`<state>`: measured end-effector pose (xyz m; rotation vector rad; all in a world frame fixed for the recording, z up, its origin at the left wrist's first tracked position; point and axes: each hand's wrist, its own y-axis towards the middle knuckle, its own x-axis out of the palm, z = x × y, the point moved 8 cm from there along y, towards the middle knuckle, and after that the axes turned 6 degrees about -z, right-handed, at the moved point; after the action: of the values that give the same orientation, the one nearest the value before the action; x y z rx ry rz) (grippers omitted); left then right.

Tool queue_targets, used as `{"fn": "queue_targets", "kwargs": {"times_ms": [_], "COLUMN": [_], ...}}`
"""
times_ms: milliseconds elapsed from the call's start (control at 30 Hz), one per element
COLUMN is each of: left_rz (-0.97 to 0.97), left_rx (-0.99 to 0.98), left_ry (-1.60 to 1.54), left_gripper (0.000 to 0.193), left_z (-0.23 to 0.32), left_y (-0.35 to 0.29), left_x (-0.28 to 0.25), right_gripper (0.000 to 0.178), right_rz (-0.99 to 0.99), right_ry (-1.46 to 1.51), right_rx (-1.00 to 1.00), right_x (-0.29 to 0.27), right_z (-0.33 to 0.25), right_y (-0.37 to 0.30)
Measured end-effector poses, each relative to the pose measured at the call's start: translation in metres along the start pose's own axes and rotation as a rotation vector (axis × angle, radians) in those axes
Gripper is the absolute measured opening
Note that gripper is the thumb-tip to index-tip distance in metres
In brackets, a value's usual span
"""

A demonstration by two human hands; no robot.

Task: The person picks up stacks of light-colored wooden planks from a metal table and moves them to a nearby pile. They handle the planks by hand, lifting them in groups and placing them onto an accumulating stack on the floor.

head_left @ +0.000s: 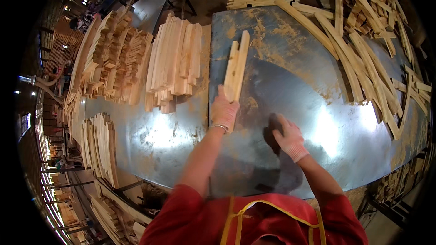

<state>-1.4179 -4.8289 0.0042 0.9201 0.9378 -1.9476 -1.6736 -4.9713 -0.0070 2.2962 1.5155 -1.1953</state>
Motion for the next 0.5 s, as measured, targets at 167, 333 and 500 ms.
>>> {"fn": "queue_targets", "kwargs": {"times_ms": [167, 333, 500], "left_rz": [0.175, 0.194, 0.146], "left_rx": [0.136, 0.073, 0.034], "left_ry": [-0.152, 0.177, 0.253], "left_gripper": [0.078, 0.074, 0.078], "left_z": [0.048, 0.071, 0.081], "left_y": [0.094, 0.167, 0.126], "left_x": [-0.054, -0.061, -0.026], "right_gripper": [0.071, 0.075, 0.072], "right_rz": [0.059, -0.007, -0.008], "right_ry": [-0.165, -0.235, 0.229], "right_rx": [-0.183, -0.154, -0.069], "right_x": [-0.013, -0.010, -0.031], "right_z": [0.066, 0.064, 0.074], "right_y": [-0.039, -0.038, -0.051]}}
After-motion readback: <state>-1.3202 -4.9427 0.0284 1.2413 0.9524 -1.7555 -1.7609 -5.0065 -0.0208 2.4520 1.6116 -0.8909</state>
